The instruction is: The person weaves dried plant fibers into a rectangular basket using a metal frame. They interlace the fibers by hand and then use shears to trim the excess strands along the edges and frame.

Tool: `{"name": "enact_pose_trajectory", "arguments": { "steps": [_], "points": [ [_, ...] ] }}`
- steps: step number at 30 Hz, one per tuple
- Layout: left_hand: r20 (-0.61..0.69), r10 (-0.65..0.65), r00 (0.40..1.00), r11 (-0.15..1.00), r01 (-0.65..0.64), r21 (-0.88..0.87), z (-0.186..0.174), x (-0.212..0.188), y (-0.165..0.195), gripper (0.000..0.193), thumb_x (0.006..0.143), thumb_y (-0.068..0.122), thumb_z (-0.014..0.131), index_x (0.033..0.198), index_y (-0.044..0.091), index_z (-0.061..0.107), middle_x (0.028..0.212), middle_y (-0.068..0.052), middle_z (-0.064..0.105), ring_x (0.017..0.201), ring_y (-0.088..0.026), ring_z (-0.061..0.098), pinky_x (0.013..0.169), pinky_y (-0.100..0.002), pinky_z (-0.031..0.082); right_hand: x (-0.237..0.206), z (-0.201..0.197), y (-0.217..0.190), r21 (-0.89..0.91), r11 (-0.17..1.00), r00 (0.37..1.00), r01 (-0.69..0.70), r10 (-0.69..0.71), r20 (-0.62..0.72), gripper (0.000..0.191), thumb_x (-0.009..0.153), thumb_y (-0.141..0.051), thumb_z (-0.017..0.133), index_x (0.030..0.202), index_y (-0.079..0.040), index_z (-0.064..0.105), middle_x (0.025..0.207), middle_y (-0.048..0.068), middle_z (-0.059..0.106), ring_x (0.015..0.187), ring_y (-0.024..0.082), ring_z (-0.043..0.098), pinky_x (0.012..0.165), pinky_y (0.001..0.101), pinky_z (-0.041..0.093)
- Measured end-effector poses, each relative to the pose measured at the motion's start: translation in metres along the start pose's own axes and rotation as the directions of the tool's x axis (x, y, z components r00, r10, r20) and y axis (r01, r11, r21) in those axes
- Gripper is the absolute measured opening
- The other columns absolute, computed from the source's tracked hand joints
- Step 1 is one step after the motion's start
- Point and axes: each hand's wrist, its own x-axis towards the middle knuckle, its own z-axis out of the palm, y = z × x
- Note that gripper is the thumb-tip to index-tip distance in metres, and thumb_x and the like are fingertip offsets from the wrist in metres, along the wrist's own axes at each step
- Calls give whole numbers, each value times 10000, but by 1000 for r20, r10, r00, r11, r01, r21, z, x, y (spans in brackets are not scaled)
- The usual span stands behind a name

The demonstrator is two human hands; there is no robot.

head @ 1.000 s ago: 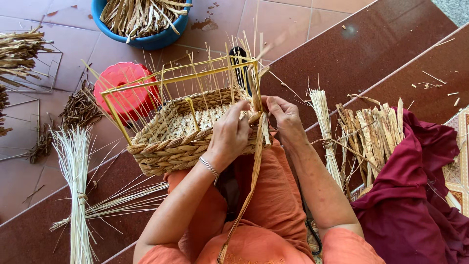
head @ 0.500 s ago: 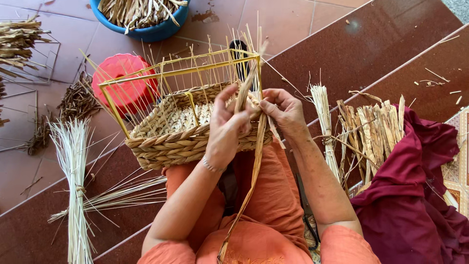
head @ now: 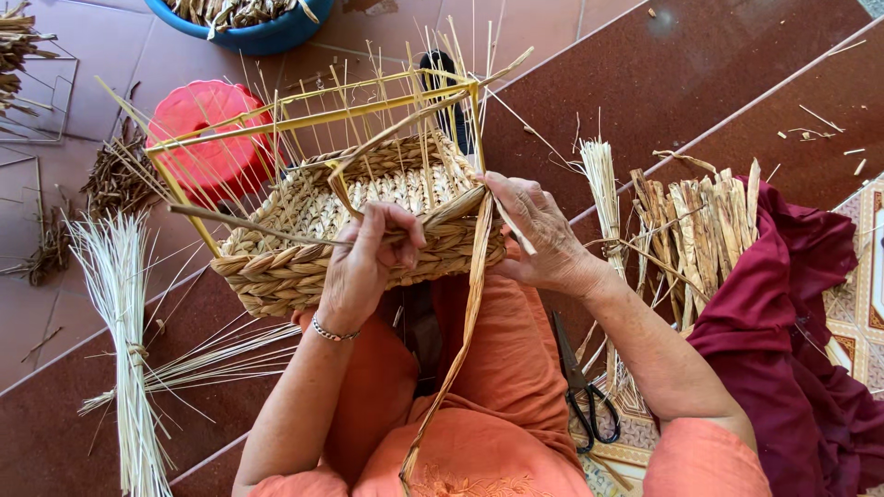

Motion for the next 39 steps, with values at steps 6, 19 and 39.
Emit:
{"name": "enact_pose_trajectory", "arguments": {
  "steps": [6,19,39],
  "points": [
    [8,11,1000,995,-12,94,-2,1,-8,427,1142,370,370,1024,27,594,935,-120,664,776,-148,599,746,-292,535,6,-4,11,-199,977,994,70,-85,-70,794,782,-174,860,1450,-77,442,1376,134,550,1332,306,505,1164,435,375],
    [43,126,991,985,-130,117,-1,-10,-1,355,1153,326,396,1013,46,564,1091,-173,676,831,-148,585,807,-302,534,9,-12,8,-161,984,997,75,-73,16,790,753,-293,884,1395,-70,482,1301,131,571,1246,296,538,1136,547,298],
    [-517,202,832,933,-324,-158,-42,-119,13,267,1092,201,503,1277,18,564,1149,-244,718,909,-279,722,880,-407,606,43,1,-1,-71,997,992,20,-28,-121,171,977,13,681,1147,27,674,1114,166,709,976,263,735,841,304,645]
  ]
}}
